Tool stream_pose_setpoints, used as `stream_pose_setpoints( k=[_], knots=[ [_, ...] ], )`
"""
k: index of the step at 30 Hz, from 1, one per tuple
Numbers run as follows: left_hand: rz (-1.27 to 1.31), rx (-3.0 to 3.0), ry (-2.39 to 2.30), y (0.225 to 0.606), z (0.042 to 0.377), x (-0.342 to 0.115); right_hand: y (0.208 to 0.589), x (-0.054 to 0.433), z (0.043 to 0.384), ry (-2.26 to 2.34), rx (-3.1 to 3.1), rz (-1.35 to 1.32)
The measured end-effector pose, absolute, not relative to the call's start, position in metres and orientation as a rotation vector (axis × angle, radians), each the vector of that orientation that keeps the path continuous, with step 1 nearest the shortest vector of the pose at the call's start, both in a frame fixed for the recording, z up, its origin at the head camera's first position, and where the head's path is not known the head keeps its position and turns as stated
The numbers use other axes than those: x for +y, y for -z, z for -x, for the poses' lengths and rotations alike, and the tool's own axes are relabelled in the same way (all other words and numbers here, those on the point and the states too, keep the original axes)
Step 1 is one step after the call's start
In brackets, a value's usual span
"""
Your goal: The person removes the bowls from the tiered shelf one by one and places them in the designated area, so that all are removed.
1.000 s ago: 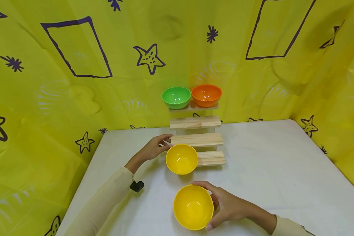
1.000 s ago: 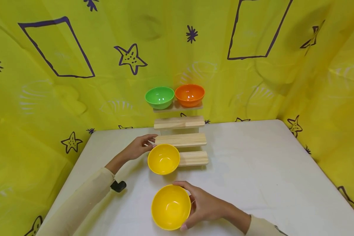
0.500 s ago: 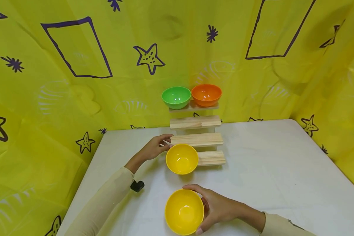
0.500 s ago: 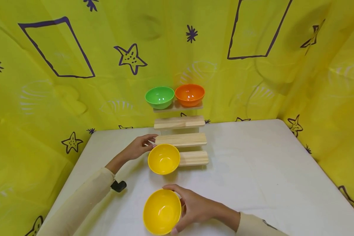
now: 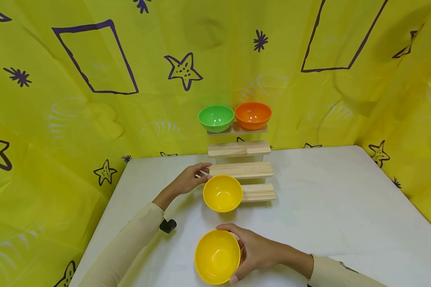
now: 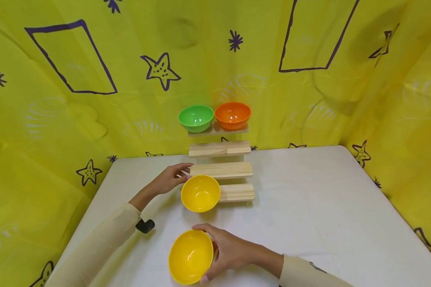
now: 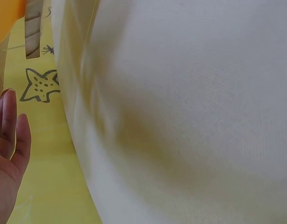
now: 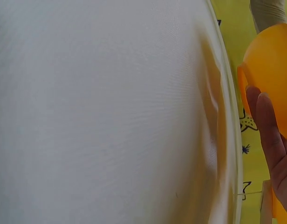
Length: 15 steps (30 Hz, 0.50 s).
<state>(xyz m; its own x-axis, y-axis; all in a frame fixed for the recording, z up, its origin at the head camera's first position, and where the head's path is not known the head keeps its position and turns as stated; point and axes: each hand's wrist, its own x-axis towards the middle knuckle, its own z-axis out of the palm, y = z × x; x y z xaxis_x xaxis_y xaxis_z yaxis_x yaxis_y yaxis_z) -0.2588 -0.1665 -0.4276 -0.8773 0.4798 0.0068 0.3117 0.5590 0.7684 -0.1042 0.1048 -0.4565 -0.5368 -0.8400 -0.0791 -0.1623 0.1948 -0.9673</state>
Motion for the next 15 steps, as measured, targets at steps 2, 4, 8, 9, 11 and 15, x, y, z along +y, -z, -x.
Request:
stream_pose_setpoints(
  k=[2, 4, 8, 9, 11, 15],
  knots=[
    [-0.664, 2.591, -1.215, 0.427, 0.259, -0.167, 0.456, 0.102, 0.104, 1.372, 1.842, 0.937],
    [-0.662, 2.593, -1.214, 0.427, 0.259, -0.167, 0.455, 0.1, 0.105, 1.37, 1.835, 0.941],
    [-0.66, 2.587, -1.217, 0.426, 0.258, -0.166, 0.455, 0.093, 0.106, 1.362, 1.838, 0.946],
    [-0.66, 2.586, -1.217, 0.426, 0.258, -0.166, 0.455, 0.091, 0.106, 1.361, 1.838, 0.946],
    [-0.66, 2.586, -1.217, 0.426, 0.259, -0.166, 0.455, 0.088, 0.107, 1.36, 1.838, 0.948],
    [-0.661, 2.589, -1.212, 0.426, 0.259, -0.166, 0.456, 0.08, 0.107, 1.361, 1.837, 0.953]
  ],
)
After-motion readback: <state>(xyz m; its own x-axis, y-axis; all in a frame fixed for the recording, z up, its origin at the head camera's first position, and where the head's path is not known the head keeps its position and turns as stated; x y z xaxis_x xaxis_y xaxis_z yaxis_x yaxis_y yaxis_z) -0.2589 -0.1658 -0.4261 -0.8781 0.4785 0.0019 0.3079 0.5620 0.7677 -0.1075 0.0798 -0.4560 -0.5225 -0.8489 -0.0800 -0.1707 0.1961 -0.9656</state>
